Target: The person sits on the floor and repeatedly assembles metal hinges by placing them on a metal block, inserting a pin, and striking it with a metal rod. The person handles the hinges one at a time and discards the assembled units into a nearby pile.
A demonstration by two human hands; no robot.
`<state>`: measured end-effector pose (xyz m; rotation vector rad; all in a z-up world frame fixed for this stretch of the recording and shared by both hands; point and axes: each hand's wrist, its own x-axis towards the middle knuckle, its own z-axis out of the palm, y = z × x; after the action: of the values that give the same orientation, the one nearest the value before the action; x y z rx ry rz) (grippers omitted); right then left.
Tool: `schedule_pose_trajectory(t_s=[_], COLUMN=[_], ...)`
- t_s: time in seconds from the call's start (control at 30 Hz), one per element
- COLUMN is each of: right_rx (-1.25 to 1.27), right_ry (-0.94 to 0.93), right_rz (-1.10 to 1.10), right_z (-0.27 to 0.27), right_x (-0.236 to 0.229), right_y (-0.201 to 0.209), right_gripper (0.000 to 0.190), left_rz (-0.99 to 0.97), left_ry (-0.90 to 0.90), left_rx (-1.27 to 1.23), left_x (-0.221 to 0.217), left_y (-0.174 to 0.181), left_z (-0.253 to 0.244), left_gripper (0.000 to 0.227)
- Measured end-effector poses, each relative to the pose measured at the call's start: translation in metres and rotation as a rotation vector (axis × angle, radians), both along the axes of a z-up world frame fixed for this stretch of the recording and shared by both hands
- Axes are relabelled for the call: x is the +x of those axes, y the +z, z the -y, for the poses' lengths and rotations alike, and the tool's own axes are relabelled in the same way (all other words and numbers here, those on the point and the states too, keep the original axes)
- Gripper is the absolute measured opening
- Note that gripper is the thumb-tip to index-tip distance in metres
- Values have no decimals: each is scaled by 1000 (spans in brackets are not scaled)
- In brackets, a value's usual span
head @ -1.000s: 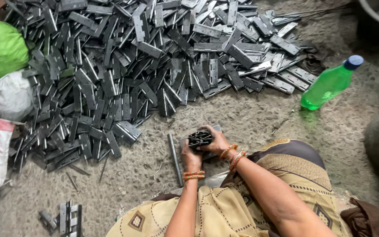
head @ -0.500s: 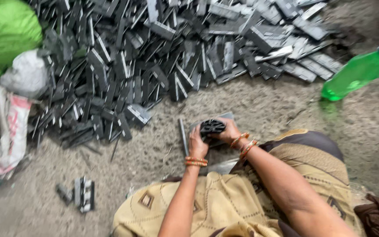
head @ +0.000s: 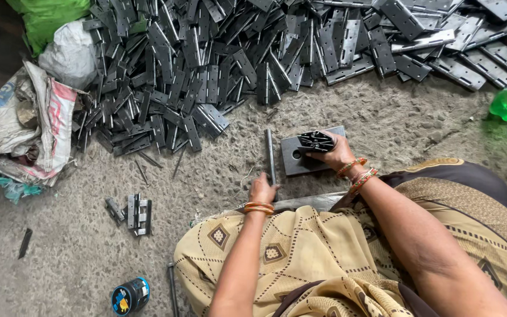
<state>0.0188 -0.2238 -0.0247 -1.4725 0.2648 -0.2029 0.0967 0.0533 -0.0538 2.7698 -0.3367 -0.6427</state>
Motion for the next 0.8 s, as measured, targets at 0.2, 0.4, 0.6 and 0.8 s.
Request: schedule_pose_trajectory(t_s=[0.2, 0.4, 0.6, 0.8], right_rx=[-59, -110, -51, -107], right_ry=[2, -31, -5, -58], right_rz=[0, -12, 14, -49], right_z=[-1, -5, -7, -8], right_x=[0, -4, -6, -4], right_y=[5, 18, 23, 19], right_gripper=[42, 42, 43, 52], left_rz=[108, 10, -74, 68], left_ry=[17, 202, 503, 407], left_rx=[39, -65, -310, -125], left_x=[-11, 11, 34, 29], left_y=[-14, -32, -59, -71], left_z=[12, -1, -21, -17], left_gripper=[55, 36, 34, 46])
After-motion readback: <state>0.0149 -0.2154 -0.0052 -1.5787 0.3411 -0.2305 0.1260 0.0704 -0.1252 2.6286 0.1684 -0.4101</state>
